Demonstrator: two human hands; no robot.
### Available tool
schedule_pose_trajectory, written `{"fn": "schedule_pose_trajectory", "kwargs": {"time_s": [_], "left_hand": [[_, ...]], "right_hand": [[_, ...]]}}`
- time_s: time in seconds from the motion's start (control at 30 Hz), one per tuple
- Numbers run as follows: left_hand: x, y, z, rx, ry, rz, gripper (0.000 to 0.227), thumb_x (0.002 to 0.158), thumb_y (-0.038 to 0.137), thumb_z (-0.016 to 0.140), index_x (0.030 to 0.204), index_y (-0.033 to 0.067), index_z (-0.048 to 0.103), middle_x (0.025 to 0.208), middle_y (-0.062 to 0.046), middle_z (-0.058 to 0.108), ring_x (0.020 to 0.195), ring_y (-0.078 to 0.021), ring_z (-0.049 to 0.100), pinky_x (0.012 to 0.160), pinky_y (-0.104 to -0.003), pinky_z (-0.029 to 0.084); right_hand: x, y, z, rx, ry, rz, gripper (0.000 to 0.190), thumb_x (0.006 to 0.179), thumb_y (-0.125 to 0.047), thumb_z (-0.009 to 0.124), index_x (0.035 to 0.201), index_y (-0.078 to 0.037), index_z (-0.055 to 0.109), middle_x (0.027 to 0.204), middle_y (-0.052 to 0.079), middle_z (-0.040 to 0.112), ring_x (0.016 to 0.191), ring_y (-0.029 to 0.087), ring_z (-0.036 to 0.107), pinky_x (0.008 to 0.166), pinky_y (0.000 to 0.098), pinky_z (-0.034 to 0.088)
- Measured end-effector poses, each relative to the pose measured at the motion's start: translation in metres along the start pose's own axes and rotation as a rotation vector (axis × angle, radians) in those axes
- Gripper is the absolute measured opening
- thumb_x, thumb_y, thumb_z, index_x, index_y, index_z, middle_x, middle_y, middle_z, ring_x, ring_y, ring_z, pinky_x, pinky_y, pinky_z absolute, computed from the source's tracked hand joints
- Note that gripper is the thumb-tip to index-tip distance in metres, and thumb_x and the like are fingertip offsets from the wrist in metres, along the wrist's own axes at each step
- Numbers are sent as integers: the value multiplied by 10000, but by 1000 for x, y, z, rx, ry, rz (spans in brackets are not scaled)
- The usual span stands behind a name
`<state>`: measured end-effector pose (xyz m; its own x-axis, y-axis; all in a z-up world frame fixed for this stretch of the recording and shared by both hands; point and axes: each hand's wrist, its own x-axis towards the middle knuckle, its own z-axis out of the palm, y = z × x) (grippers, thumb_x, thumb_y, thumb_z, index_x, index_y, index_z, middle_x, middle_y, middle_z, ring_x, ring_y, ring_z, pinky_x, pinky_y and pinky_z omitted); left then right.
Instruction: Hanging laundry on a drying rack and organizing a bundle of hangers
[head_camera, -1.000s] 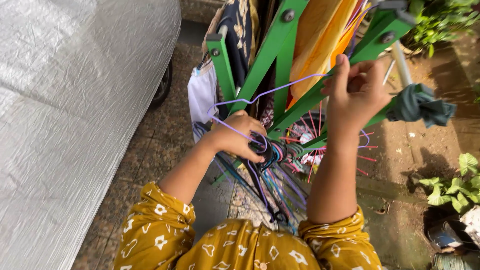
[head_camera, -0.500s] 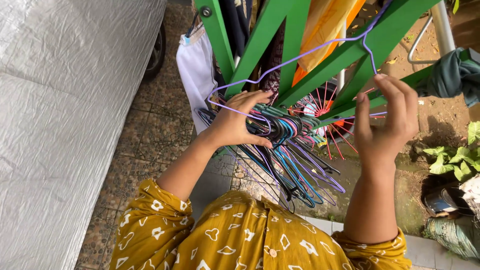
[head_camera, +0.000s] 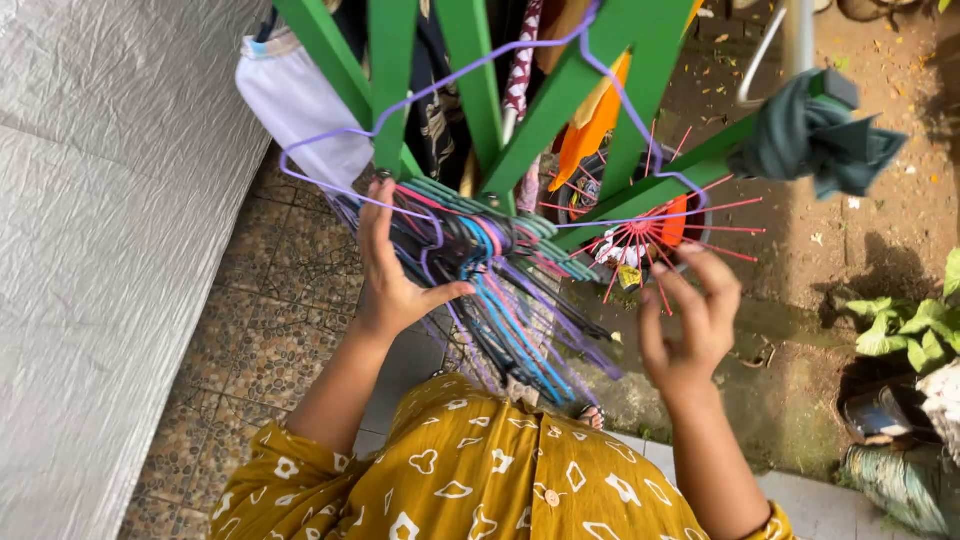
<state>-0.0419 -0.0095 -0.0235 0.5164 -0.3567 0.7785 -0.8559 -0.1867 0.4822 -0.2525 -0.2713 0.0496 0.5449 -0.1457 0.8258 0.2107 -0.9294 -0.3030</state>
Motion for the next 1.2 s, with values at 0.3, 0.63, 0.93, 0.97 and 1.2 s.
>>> {"fn": "schedule_pose_trajectory", "kwargs": {"time_s": [0.3, 0.63, 0.93, 0.97, 1.2], "left_hand": [[-34, 97, 49, 343, 290, -220, 971, 966, 428, 772, 1616, 6, 187, 1674, -209, 257, 1588, -420, 244, 1349, -593, 209], [-37, 189, 128, 545, 299, -106, 485, 914, 379, 745, 1305, 134, 598, 1539, -168, 485, 1530, -411, 354, 1320, -648, 112], [-7, 230, 150, 451, 284, -6, 295, 907, 250, 721, 1117, 53, 656, 1186, -164, 715, 1172, -318, 698, 1111, -522, 557], [-6, 234, 159, 454, 294, -5, 295, 907, 250, 721, 1117, 53, 656, 1186, -164, 715, 1172, -318, 698, 1111, -522, 557], [29, 246, 206, 424, 372, -96, 234, 859, 298, 731, 957, 86, 718, 945, -84, 787, 861, -201, 805, 799, -290, 657]], "right_hand": [[-108, 94, -97, 298, -385, 125, 174, 973, -34, 626, 1142, -9, 659, 1139, 142, 700, 1048, 295, 678, 942, 402, 527], [-74, 224, -95, 469, -380, 414, 95, 949, -147, 692, 973, -74, 748, 968, 41, 789, 933, 139, 736, 861, 287, 555], [213, 196, -34, 682, -132, -135, 64, 1070, -30, 678, 1062, 32, 694, 1042, 137, 723, 970, 216, 681, 889, 322, 532], [237, 198, -9, 685, -132, -145, 64, 1070, -30, 678, 1062, 32, 694, 1042, 137, 723, 970, 216, 681, 889, 322, 532], [347, 212, 139, 494, -182, -359, 396, 946, -74, 685, 1321, -58, 559, 1228, 220, 537, 966, 374, 651, 778, 463, 540]]}}
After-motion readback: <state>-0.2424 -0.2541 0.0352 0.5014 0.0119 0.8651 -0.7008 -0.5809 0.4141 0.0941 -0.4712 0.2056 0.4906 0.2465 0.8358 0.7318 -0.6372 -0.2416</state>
